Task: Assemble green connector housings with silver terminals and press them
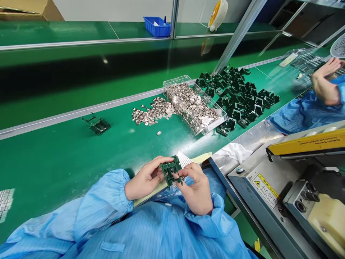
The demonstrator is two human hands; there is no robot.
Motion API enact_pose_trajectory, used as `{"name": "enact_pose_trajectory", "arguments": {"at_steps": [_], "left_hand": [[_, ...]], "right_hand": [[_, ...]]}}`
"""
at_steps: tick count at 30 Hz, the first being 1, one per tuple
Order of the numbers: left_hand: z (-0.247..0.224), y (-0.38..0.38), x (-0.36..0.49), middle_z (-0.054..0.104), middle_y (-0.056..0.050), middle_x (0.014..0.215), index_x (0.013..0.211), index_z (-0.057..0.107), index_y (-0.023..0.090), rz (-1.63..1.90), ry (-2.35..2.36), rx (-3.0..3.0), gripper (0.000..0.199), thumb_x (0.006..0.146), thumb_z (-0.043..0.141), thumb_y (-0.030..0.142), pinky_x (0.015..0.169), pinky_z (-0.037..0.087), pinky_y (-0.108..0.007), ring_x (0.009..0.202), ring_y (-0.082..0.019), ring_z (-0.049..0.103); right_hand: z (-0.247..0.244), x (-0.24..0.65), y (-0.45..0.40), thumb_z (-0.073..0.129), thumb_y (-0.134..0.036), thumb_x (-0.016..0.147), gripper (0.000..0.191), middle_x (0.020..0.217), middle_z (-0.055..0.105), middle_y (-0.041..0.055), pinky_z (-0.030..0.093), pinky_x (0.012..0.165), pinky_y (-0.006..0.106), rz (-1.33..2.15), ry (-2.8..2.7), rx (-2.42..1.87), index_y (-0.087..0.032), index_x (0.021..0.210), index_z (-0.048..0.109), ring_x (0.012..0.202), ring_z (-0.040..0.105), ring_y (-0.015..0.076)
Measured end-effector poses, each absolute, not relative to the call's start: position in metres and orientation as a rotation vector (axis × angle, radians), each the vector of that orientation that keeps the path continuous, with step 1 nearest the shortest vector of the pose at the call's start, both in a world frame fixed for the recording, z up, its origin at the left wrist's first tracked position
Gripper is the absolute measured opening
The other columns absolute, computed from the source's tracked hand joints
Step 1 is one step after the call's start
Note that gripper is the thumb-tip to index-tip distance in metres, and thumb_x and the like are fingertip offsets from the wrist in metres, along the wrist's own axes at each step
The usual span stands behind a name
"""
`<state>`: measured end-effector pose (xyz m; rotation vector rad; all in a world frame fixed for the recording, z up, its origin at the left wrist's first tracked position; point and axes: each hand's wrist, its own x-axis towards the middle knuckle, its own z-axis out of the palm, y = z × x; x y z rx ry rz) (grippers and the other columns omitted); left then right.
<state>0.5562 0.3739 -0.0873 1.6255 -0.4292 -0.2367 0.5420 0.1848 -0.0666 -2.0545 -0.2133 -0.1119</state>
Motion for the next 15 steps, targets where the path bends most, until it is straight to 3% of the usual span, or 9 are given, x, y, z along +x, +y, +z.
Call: {"name": "enact_pose_trajectory", "arguments": {"at_steps": [9, 15], "left_hand": [[-0.093, 0.368, 0.55, 0.056, -0.007, 0.106, 0.127, 0.051, 0.023, -0.147, -0.461, 1.736, 0.034, 0.093, 0.052, 0.023, 0.071, 0.049, -0.023, 0.086, -0.015, 0.058], [-0.096, 0.358, 0.541, 0.056, -0.007, 0.107, 0.124, 0.053, 0.023, -0.127, -0.314, 1.731, 0.033, 0.092, 0.055, 0.024, 0.07, 0.049, -0.022, 0.089, -0.016, 0.058]], "right_hand": [[-0.074, 0.537, 0.191, 0.065, -0.025, 0.083, 0.012, 0.072, 0.056, 0.0008, 0.041, 0.062, 0.028, -0.099, -0.083, -2.001, -0.02, 0.072, 0.066, 0.068, 0.052, 0.017], [-0.083, 0.533, 0.196, 0.066, -0.026, 0.083, 0.009, 0.078, 0.055, 0.0023, 0.048, 0.062, 0.025, -0.108, 0.029, -1.782, -0.019, 0.078, 0.068, 0.071, 0.055, 0.0161]]}}
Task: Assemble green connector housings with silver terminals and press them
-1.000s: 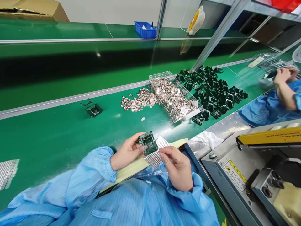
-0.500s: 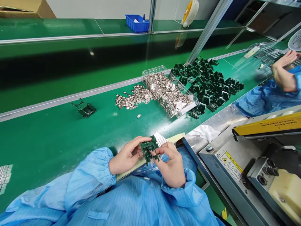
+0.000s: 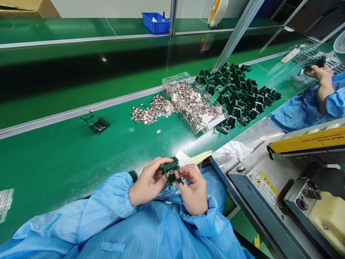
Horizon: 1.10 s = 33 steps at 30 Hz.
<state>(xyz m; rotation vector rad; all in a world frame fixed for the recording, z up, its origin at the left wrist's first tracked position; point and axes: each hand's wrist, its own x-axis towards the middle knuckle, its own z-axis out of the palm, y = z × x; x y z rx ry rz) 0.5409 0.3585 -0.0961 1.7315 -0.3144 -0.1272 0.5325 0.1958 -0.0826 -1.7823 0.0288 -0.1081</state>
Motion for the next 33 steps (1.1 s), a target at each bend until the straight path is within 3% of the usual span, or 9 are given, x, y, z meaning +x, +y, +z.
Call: {"name": "enact_pose_trajectory", "arguments": {"at_steps": [13, 23, 33], "left_hand": [[-0.093, 0.354, 0.535, 0.059, -0.006, 0.11, 0.12, 0.057, 0.023, -0.148, -0.256, 1.686, 0.032, 0.089, 0.056, 0.016, 0.076, 0.05, -0.021, 0.093, -0.015, 0.06], [-0.087, 0.349, 0.537, 0.062, -0.005, 0.112, 0.118, 0.058, 0.022, -0.185, -0.205, 1.607, 0.03, 0.089, 0.06, 0.022, 0.084, 0.051, -0.021, 0.098, -0.014, 0.063], [-0.08, 0.343, 0.534, 0.067, -0.007, 0.108, 0.116, 0.058, 0.017, -0.18, -0.11, 1.583, 0.031, 0.086, 0.061, 0.024, 0.077, 0.054, -0.022, 0.089, -0.015, 0.065]], "right_hand": [[-0.096, 0.526, 0.206, 0.083, -0.02, 0.062, 0.021, 0.068, 0.063, -0.0012, 0.046, 0.058, 0.017, 0.033, 0.32, -1.188, -0.018, 0.069, 0.063, 0.061, 0.054, 0.0104], [-0.1, 0.521, 0.205, 0.082, -0.02, 0.07, 0.022, 0.074, 0.062, -0.0033, 0.046, 0.064, 0.015, 0.012, 0.271, -1.121, -0.019, 0.074, 0.06, 0.067, 0.055, 0.0085], [-0.094, 0.518, 0.209, 0.079, -0.025, 0.075, 0.017, 0.067, 0.061, -0.0027, 0.045, 0.057, 0.016, -0.016, 0.262, -1.148, -0.02, 0.077, 0.063, 0.06, 0.051, 0.0094]]}}
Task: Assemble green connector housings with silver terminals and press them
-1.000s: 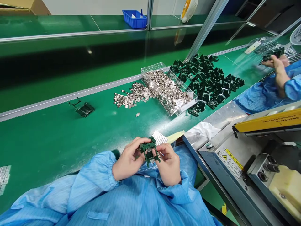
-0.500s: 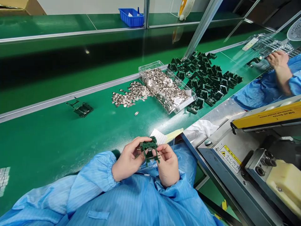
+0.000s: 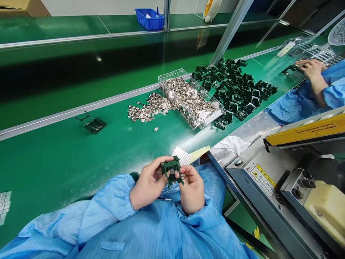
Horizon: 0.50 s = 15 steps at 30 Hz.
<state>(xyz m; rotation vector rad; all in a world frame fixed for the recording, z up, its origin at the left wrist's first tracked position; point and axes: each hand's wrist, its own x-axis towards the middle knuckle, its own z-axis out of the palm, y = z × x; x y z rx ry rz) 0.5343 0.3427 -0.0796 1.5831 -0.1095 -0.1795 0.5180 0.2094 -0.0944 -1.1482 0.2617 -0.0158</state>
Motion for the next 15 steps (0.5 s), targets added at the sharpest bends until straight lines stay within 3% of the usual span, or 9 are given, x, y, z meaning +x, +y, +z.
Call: {"name": "enact_pose_trajectory", "arguments": {"at_steps": [4, 9, 15], "left_hand": [[-0.082, 0.341, 0.532, 0.066, -0.008, 0.112, 0.119, 0.056, 0.018, -0.163, -0.083, 1.586, 0.033, 0.087, 0.061, 0.024, 0.077, 0.054, -0.023, 0.093, -0.017, 0.065], [-0.09, 0.34, 0.526, 0.066, -0.008, 0.11, 0.123, 0.055, 0.02, -0.162, -0.077, 1.644, 0.035, 0.089, 0.059, 0.028, 0.078, 0.054, -0.025, 0.096, -0.019, 0.065], [-0.093, 0.341, 0.525, 0.064, -0.007, 0.114, 0.124, 0.056, 0.021, -0.122, -0.108, 1.703, 0.036, 0.088, 0.057, 0.021, 0.081, 0.053, -0.025, 0.095, -0.018, 0.064]], "right_hand": [[-0.091, 0.515, 0.206, 0.074, -0.025, 0.078, 0.01, 0.072, 0.063, -0.0004, 0.048, 0.059, 0.02, -0.059, 0.247, -1.282, -0.021, 0.082, 0.066, 0.064, 0.055, 0.012], [-0.089, 0.513, 0.198, 0.07, -0.021, 0.08, 0.003, 0.096, 0.065, 0.0081, 0.053, 0.074, 0.029, -0.144, 0.128, -1.585, -0.02, 0.083, 0.07, 0.09, 0.061, 0.021], [-0.088, 0.516, 0.199, 0.065, -0.02, 0.084, 0.004, 0.097, 0.062, 0.0077, 0.052, 0.074, 0.028, -0.209, 0.091, -1.615, -0.021, 0.083, 0.07, 0.091, 0.06, 0.0196]]}}
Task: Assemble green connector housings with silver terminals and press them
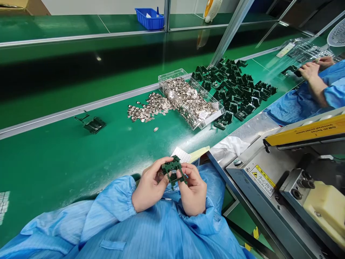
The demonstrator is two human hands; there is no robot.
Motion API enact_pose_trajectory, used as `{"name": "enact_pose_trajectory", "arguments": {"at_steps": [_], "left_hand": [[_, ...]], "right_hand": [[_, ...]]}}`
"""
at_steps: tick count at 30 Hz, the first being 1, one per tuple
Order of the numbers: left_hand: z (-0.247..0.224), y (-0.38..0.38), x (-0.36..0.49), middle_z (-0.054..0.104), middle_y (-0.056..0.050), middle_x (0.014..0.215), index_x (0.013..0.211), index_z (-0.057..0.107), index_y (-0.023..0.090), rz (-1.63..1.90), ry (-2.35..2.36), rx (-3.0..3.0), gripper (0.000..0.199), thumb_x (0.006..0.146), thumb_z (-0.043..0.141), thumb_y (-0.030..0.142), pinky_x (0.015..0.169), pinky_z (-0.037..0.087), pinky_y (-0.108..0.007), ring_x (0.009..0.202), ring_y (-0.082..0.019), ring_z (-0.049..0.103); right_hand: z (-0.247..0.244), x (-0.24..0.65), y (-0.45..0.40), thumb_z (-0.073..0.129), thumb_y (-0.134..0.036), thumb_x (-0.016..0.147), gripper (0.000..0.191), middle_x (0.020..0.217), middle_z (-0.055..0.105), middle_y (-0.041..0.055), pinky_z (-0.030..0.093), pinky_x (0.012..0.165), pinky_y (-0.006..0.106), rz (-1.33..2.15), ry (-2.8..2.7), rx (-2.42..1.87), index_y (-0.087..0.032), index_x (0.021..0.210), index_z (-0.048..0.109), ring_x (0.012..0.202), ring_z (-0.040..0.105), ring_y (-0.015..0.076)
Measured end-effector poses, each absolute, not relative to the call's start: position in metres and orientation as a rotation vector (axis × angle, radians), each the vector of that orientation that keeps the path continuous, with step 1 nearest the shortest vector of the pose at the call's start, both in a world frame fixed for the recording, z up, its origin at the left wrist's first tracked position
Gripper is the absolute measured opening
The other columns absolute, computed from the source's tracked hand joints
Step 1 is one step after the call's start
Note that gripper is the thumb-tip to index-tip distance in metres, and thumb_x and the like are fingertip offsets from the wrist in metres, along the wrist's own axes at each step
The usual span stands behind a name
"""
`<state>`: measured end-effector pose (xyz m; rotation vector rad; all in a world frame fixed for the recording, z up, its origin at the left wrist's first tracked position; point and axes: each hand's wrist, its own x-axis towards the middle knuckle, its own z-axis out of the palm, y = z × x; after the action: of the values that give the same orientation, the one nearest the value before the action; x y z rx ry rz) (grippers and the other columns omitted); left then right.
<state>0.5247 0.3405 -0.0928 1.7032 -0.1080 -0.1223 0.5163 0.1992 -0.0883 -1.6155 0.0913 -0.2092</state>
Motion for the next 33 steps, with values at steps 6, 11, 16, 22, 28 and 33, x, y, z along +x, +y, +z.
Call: {"name": "enact_pose_trajectory", "arguments": {"at_steps": [6, 11, 16, 22, 28, 33], "left_hand": [[-0.095, 0.339, 0.524, 0.065, -0.007, 0.112, 0.122, 0.056, 0.021, -0.118, -0.088, 1.707, 0.036, 0.086, 0.056, 0.017, 0.077, 0.054, -0.024, 0.096, -0.018, 0.064], [-0.097, 0.338, 0.525, 0.067, -0.005, 0.102, 0.118, 0.058, 0.02, -0.091, -0.081, 1.71, 0.033, 0.085, 0.057, 0.015, 0.075, 0.053, -0.022, 0.088, -0.016, 0.064], [-0.096, 0.338, 0.525, 0.067, -0.006, 0.105, 0.118, 0.058, 0.019, -0.103, -0.088, 1.695, 0.032, 0.086, 0.057, 0.017, 0.079, 0.053, -0.024, 0.099, -0.019, 0.064], [-0.093, 0.334, 0.525, 0.068, -0.005, 0.102, 0.115, 0.059, 0.019, -0.151, -0.15, 1.679, 0.033, 0.082, 0.059, 0.015, 0.079, 0.054, -0.023, 0.096, -0.018, 0.065], [-0.088, 0.337, 0.544, 0.067, -0.008, 0.107, 0.116, 0.056, 0.015, -0.279, -0.299, 1.59, 0.032, 0.086, 0.061, 0.024, 0.083, 0.056, -0.026, 0.096, -0.017, 0.066], [-0.095, 0.326, 0.572, 0.065, -0.01, 0.112, 0.121, 0.051, 0.016, -0.271, -0.242, 1.493, 0.043, 0.083, 0.066, 0.029, 0.081, 0.059, -0.032, 0.1, -0.021, 0.065]], "right_hand": [[-0.095, 0.515, 0.206, 0.069, -0.029, 0.082, 0.011, 0.094, 0.062, 0.0085, 0.052, 0.072, 0.029, -0.218, 0.18, -1.569, -0.019, 0.078, 0.068, 0.09, 0.061, 0.0212], [-0.099, 0.516, 0.212, 0.074, -0.035, 0.076, 0.019, 0.085, 0.065, 0.0063, 0.053, 0.069, 0.029, -0.168, 0.289, -1.438, -0.018, 0.075, 0.064, 0.078, 0.061, 0.0189], [-0.105, 0.515, 0.213, 0.076, -0.033, 0.072, 0.02, 0.076, 0.063, 0.0035, 0.051, 0.065, 0.028, -0.161, 0.331, -1.354, -0.019, 0.071, 0.061, 0.071, 0.06, 0.017], [-0.109, 0.506, 0.216, 0.074, -0.032, 0.071, 0.021, 0.072, 0.061, 0.0017, 0.049, 0.059, 0.026, -0.222, 0.358, -1.298, -0.02, 0.072, 0.057, 0.065, 0.056, 0.0155], [-0.121, 0.497, 0.193, 0.072, -0.039, 0.078, 0.024, 0.083, 0.064, 0.0028, 0.051, 0.066, 0.028, -0.268, 0.423, -1.263, -0.02, 0.089, 0.061, 0.072, 0.06, 0.0162], [-0.151, 0.496, 0.169, 0.063, -0.059, 0.081, 0.042, 0.072, 0.066, 0.0045, 0.05, 0.064, 0.031, -0.128, 0.413, -1.476, -0.018, 0.084, 0.067, 0.065, 0.06, 0.0179]]}}
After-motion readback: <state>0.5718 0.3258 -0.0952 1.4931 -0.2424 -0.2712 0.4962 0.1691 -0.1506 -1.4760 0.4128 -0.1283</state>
